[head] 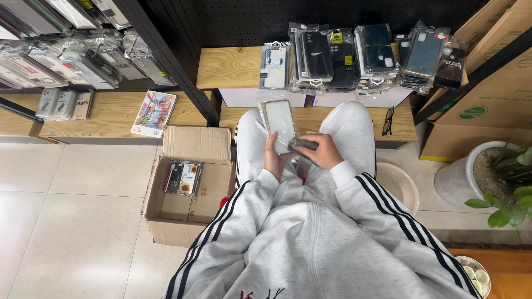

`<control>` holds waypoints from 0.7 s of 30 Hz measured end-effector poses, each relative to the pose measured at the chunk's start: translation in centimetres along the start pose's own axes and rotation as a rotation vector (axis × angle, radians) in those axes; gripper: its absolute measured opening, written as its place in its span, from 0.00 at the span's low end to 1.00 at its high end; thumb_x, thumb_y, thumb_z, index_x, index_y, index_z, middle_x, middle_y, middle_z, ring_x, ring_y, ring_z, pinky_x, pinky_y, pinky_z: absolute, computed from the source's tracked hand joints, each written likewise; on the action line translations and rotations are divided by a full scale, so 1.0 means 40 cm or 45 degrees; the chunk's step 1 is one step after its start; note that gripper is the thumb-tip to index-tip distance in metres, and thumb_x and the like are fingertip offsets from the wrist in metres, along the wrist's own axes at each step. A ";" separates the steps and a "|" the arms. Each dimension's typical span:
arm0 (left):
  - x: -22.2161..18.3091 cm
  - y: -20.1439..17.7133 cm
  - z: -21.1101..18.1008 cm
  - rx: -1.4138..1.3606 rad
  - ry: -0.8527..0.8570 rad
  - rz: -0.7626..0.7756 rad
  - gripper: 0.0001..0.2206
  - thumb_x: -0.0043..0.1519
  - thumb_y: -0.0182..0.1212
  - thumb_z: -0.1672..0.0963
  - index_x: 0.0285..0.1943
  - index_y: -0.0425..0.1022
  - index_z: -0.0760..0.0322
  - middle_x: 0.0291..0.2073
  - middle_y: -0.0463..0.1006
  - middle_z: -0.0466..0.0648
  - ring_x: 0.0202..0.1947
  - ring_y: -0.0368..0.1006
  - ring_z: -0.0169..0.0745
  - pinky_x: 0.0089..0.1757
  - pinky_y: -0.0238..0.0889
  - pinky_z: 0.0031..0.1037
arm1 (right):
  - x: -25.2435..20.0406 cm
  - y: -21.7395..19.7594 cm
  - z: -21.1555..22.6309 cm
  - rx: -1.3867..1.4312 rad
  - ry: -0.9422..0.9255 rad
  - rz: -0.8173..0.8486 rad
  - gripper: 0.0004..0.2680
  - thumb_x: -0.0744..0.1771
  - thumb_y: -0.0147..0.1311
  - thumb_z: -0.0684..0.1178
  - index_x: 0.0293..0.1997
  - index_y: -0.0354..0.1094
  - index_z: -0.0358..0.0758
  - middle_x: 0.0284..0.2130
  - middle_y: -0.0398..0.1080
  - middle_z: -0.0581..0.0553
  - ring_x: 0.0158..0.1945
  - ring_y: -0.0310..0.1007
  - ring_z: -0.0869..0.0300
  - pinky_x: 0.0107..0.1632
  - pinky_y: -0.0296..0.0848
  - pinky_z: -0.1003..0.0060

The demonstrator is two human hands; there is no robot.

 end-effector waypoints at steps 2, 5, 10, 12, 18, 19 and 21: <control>0.003 0.006 0.003 -0.025 -0.050 0.024 0.30 0.63 0.62 0.48 0.74 0.57 0.50 0.60 0.70 0.54 0.54 0.74 0.59 0.46 0.73 0.54 | 0.006 -0.016 0.001 -0.019 -0.033 -0.078 0.07 0.63 0.68 0.44 0.40 0.78 0.37 0.27 0.75 0.40 0.35 0.74 0.56 0.41 0.69 0.61; 0.022 -0.009 0.050 -0.030 -0.167 0.097 0.27 0.62 0.64 0.49 0.70 0.62 0.53 0.57 0.73 0.53 0.51 0.76 0.59 0.44 0.74 0.56 | 0.008 -0.053 -0.024 -0.068 -0.073 -0.295 0.07 0.64 0.69 0.47 0.38 0.77 0.38 0.26 0.73 0.41 0.34 0.74 0.55 0.39 0.68 0.62; -0.054 0.069 0.049 -0.008 -0.377 0.213 0.22 0.60 0.66 0.51 0.63 0.72 0.58 0.52 0.79 0.55 0.44 0.80 0.58 0.39 0.75 0.58 | -0.006 -0.140 -0.072 -0.102 -0.046 -0.669 0.04 0.66 0.67 0.47 0.39 0.77 0.42 0.27 0.72 0.47 0.33 0.72 0.61 0.39 0.67 0.66; -0.045 0.057 0.063 -0.018 -0.438 0.233 0.24 0.60 0.66 0.52 0.65 0.70 0.56 0.53 0.78 0.56 0.46 0.79 0.62 0.39 0.75 0.60 | -0.008 -0.152 -0.104 -0.024 0.022 -0.691 0.02 0.67 0.66 0.45 0.39 0.77 0.43 0.24 0.70 0.50 0.29 0.68 0.65 0.33 0.64 0.69; -0.006 0.028 0.053 -0.024 -0.337 0.210 0.23 0.62 0.64 0.50 0.65 0.69 0.56 0.54 0.76 0.54 0.49 0.77 0.58 0.43 0.75 0.57 | 0.014 -0.084 -0.082 0.064 0.102 -0.350 0.06 0.64 0.69 0.49 0.37 0.77 0.42 0.23 0.74 0.47 0.31 0.69 0.65 0.34 0.67 0.66; -0.002 0.024 0.060 -0.024 -0.339 0.210 0.23 0.62 0.64 0.50 0.65 0.69 0.56 0.54 0.76 0.54 0.49 0.77 0.58 0.43 0.75 0.57 | 0.009 -0.081 -0.073 0.064 0.103 -0.351 0.06 0.64 0.69 0.49 0.37 0.77 0.42 0.23 0.74 0.47 0.31 0.69 0.65 0.34 0.67 0.66; 0.014 0.014 0.057 -0.058 -0.313 0.190 0.23 0.62 0.62 0.50 0.66 0.66 0.54 0.55 0.75 0.55 0.50 0.77 0.59 0.43 0.76 0.55 | 0.014 -0.054 -0.046 -0.012 0.070 -0.239 0.04 0.64 0.68 0.46 0.36 0.77 0.39 0.25 0.75 0.43 0.30 0.74 0.59 0.33 0.67 0.65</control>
Point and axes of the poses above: each hand's wrist, its own x-axis towards the middle knuckle, its own y-axis out of the palm, z = x × y, the point moved 7 cm from there along x, towards the middle knuckle
